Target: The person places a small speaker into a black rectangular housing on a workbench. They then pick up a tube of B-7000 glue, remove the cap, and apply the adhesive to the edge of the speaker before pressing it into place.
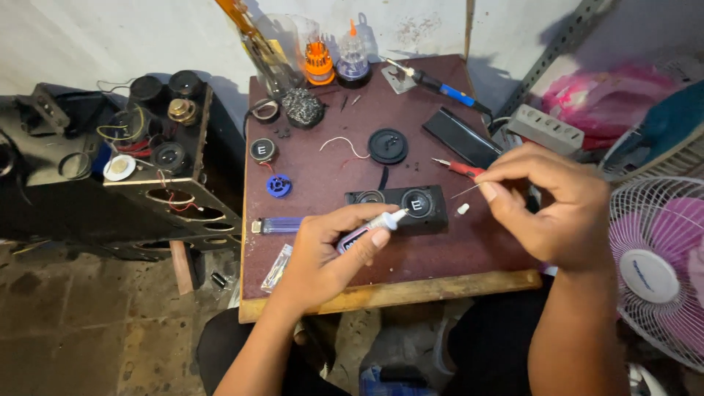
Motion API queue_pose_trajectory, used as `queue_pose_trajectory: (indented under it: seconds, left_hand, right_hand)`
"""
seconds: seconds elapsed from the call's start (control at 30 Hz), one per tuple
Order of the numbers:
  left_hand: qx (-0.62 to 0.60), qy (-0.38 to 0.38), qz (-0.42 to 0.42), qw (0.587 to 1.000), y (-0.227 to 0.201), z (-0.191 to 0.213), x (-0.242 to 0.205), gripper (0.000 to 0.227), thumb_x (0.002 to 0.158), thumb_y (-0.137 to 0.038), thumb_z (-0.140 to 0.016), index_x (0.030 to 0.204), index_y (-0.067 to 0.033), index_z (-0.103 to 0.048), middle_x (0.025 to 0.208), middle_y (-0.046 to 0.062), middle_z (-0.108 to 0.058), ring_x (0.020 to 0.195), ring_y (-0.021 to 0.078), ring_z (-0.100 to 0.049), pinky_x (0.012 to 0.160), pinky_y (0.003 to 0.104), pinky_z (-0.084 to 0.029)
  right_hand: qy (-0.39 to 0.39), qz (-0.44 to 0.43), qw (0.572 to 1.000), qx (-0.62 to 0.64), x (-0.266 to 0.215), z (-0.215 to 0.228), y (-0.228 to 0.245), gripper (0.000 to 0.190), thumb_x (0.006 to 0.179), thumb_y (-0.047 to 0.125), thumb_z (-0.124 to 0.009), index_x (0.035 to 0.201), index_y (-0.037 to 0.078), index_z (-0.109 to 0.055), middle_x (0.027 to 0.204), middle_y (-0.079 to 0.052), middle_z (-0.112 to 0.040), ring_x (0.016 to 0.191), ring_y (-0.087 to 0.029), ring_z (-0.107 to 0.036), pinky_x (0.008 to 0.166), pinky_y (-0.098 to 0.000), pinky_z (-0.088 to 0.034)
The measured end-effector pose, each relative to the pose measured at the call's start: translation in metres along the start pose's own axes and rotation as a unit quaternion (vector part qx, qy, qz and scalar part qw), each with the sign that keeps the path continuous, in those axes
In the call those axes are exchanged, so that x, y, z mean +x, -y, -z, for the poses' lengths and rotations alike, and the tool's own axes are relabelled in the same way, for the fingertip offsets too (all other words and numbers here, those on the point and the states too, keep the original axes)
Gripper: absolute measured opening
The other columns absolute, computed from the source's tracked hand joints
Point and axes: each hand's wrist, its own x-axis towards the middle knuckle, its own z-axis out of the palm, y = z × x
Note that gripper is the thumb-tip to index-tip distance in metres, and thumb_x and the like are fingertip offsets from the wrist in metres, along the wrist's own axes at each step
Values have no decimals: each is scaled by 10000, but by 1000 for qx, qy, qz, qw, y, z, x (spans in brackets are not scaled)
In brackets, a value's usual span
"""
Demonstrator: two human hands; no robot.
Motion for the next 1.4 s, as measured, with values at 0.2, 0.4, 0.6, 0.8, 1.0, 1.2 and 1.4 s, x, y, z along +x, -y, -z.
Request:
queue_pose_trajectory:
  seconds: [0.2,0.4,0.6,0.8,1.0,1.2,1.4]
  left_hand:
    - [-15,-29,-9,999,2,3,0,296,992,-272,-632,1212,-101,-732,746,-28,-669,622,69,-625,660,220,-498]
    - [-29,-78,-7,997,10,7,1,238,990,-268,-645,1122,-82,-716,630,-16,-629,608,36,-526,619,215,-405]
    - [-94,-158,-47,982,27,4,7,173,947,-152,-713,1063,-39,-773,661,58,-650,685,85,-498,618,243,-446]
    - [-127,-166,-70,975,23,4,10,154,954,-162,-722,1018,-26,-754,762,94,-633,536,100,-549,530,236,-487]
    - [-141,-161,-71,974,25,-1,9,171,947,-152,-731,1024,-1,-757,799,82,-594,511,105,-569,490,245,-503]
    - [-152,-159,-75,973,24,-1,9,183,946,-135,-725,1025,29,-747,794,84,-581,491,103,-576,477,237,-499]
    - [-145,-151,-75,975,28,-1,9,191,942,-131,-731,1037,35,-746,810,88,-580,502,115,-595,482,249,-515]
  right_hand:
    - [19,-64,997,-36,-21,11,-24,53,945,-69,-700,899,-45,-711,861,-121,-690,756,-176,-613,697,-279,-468]
    - [45,-186,977,-90,-79,3,-73,72,915,9,-712,943,37,-773,833,-32,-692,628,-93,-496,579,-246,-384]
    - [-6,-142,979,-147,-101,-9,-90,75,856,31,-766,923,57,-788,736,-91,-689,570,-208,-599,538,-314,-483]
    - [-6,-115,971,-210,-112,-15,-94,80,887,97,-778,966,94,-787,767,-80,-672,597,-247,-616,558,-345,-499]
    - [-28,-91,964,-248,-113,-21,-95,60,888,136,-786,948,131,-781,749,-35,-658,584,-221,-621,570,-315,-510]
    - [-36,-91,962,-256,-117,-23,-96,63,867,146,-797,925,129,-776,749,-51,-652,578,-238,-624,560,-341,-511]
    - [-27,-89,956,-280,-115,-25,-99,50,890,149,-789,939,155,-790,778,-28,-686,638,-233,-670,585,-330,-540]
